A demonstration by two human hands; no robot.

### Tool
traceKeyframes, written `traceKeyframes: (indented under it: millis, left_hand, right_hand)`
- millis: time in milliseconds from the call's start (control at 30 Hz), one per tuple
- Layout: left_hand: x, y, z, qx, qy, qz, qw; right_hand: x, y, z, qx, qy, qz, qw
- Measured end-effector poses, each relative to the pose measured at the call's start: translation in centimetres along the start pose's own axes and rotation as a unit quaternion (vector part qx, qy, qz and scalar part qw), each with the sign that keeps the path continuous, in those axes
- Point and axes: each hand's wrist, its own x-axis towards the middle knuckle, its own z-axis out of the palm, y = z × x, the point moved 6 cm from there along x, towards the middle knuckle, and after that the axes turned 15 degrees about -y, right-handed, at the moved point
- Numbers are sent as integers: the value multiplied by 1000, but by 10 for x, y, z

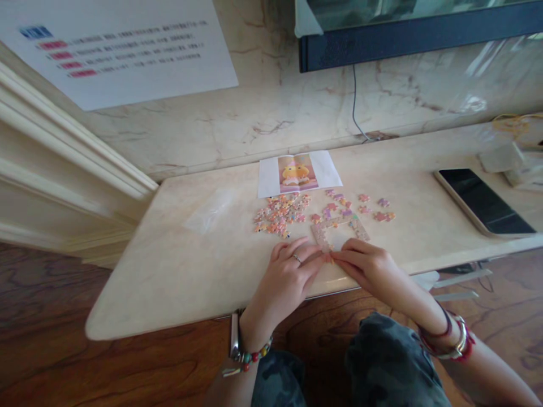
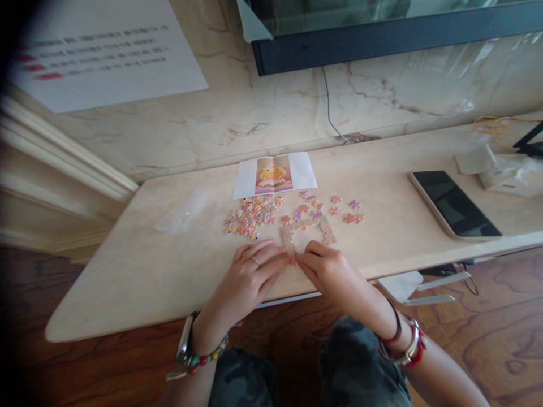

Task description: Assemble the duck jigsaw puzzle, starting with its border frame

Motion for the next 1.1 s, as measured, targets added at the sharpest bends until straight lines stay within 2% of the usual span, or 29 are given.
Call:
traceKeyframes:
  millis: [67,167,200,267,367,500,667,800,967,1100]
  left_hand:
    - [0,0,-1,-1,6,-2,1000]
    - [1,-1,0,8,13,3,1000]
    - [0,-1,0,12,19,6,1000]
    - [1,-1,-1,23,34,11,999]
    - [0,0,-3,42,64,23,997]
    - [-1,1,-7,69,90,28,993]
    - [0,5,-10,90,108,29,990]
    - [5,11,-10,88,106,27,990]
    - [9,16,-10,72,95,16,993]
    - [9,18,-12,67,106,10,992]
  right_hand:
    - [-8,14,-15,22,41,16,999]
    - [-30,49,-46,-2,138,92,986]
    - [-37,61,-54,-20,152,116,981]
    - [-47,83,-66,-56,155,156,974]
    - [-46,100,-72,-87,120,159,976]
    - [-30,105,-70,-102,68,123,985]
    - [-18,107,-69,-54,29,87,994]
    - [-20,109,-68,-35,44,84,995]
    - [-20,109,-65,-67,85,131,986]
    - [-16,105,-62,-69,73,125,987]
